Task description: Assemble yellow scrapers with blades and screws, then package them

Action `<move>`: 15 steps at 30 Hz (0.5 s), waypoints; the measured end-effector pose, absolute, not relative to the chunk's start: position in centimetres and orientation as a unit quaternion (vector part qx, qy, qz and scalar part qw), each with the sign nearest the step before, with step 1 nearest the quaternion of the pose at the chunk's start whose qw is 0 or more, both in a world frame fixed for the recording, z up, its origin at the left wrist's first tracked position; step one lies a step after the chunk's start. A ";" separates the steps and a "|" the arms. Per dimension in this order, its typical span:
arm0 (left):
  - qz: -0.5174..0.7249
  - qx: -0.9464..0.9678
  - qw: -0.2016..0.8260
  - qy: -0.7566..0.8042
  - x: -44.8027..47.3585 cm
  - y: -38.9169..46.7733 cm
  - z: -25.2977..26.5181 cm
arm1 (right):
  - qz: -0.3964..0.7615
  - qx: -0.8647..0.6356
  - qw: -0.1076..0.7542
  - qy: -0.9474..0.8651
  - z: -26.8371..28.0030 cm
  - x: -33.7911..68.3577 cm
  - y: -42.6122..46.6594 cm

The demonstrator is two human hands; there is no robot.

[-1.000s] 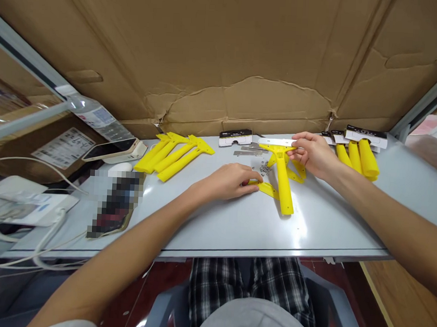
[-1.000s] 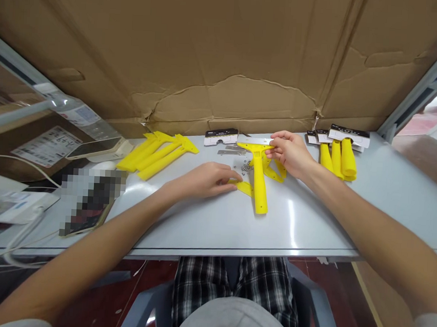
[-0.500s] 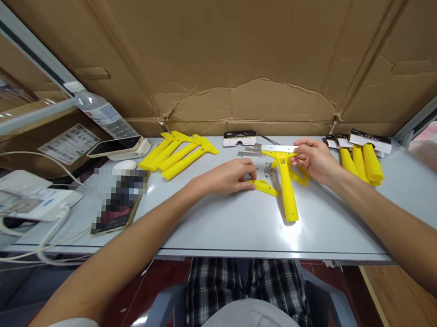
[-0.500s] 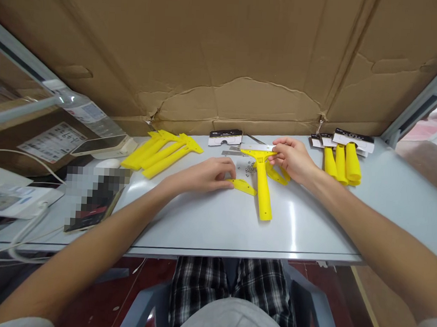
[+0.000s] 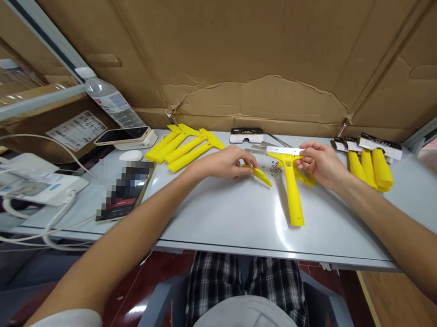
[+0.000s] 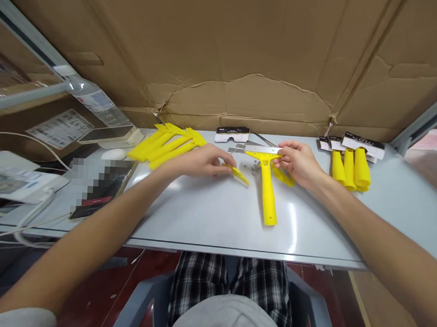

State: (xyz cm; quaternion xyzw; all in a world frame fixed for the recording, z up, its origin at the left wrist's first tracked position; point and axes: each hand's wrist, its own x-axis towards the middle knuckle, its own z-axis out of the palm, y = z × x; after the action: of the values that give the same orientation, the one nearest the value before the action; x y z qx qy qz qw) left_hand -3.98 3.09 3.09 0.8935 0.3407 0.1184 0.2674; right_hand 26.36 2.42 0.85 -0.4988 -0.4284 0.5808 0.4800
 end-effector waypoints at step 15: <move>0.408 0.689 0.415 0.431 -4.4 3.6 4.5 | 0.588 -0.497 0.477 -0.424 1.0 26.1 2.2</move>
State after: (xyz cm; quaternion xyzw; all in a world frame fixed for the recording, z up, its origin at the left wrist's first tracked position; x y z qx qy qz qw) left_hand -4.37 3.56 4.52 0.6894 0.4311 0.4085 0.4147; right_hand 26.09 2.18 1.02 -0.4971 -0.4244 0.5879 0.4766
